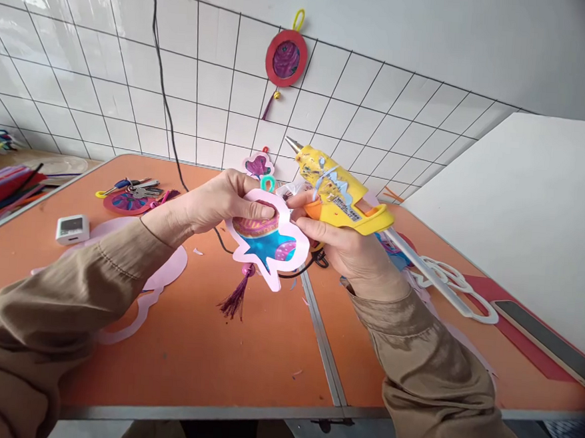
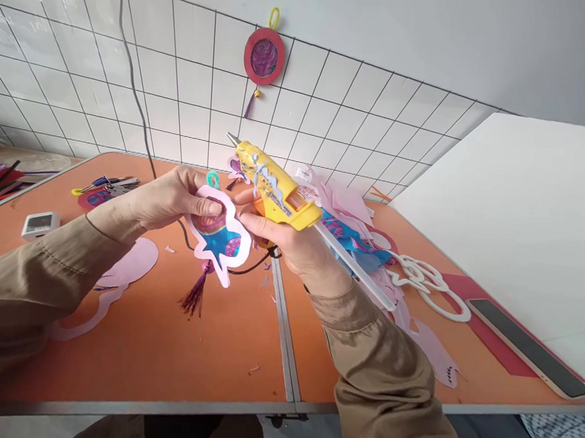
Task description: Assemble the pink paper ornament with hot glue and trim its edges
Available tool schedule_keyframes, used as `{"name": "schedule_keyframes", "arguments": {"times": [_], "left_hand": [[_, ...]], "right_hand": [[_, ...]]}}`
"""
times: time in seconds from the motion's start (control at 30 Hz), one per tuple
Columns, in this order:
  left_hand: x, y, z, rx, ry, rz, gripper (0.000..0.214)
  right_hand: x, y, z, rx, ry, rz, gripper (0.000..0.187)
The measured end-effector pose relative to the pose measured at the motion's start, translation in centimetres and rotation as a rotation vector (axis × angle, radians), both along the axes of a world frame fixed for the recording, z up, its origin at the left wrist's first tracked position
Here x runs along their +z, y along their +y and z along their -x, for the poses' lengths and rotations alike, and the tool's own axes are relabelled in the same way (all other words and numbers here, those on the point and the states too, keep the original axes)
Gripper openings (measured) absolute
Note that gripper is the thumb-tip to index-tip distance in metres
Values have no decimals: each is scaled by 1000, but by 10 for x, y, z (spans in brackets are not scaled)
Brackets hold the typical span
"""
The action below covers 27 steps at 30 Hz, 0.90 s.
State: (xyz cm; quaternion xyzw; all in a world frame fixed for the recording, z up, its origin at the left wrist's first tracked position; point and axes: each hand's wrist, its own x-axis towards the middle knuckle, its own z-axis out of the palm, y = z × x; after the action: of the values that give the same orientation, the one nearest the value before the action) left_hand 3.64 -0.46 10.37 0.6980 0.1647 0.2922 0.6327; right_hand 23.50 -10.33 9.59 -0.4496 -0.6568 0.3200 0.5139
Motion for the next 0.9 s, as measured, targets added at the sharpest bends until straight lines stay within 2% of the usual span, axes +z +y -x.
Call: {"name": "schedule_keyframes", "arguments": {"times": [0.1, 0.27, 0.37, 0.47, 0.6, 0.8, 0.9], "left_hand": [[-2, 4, 2, -34, 43, -25, 38], [-4, 12, 3, -148, 137, -81, 25], [-8, 13, 1, -189, 155, -89, 22], [-11, 12, -1, -190, 141, -116, 26], [-10, 11, -1, -145, 113, -197, 35], [-7, 12, 2, -89, 56, -254, 33], [-5, 11, 4, -122, 79, -270, 32]], "right_hand": [[1, -2, -1, 1, -7, 7, 25], [0, -5, 1, -18, -36, -132, 14], [0, -8, 5, -36, -71, -118, 15], [1, -12, 10, -53, -105, -92, 17], [3, -17, 14, 13, -52, -74, 21], [3, -18, 10, -15, -60, -172, 22], [4, -20, 9, -26, -83, -166, 18]]}}
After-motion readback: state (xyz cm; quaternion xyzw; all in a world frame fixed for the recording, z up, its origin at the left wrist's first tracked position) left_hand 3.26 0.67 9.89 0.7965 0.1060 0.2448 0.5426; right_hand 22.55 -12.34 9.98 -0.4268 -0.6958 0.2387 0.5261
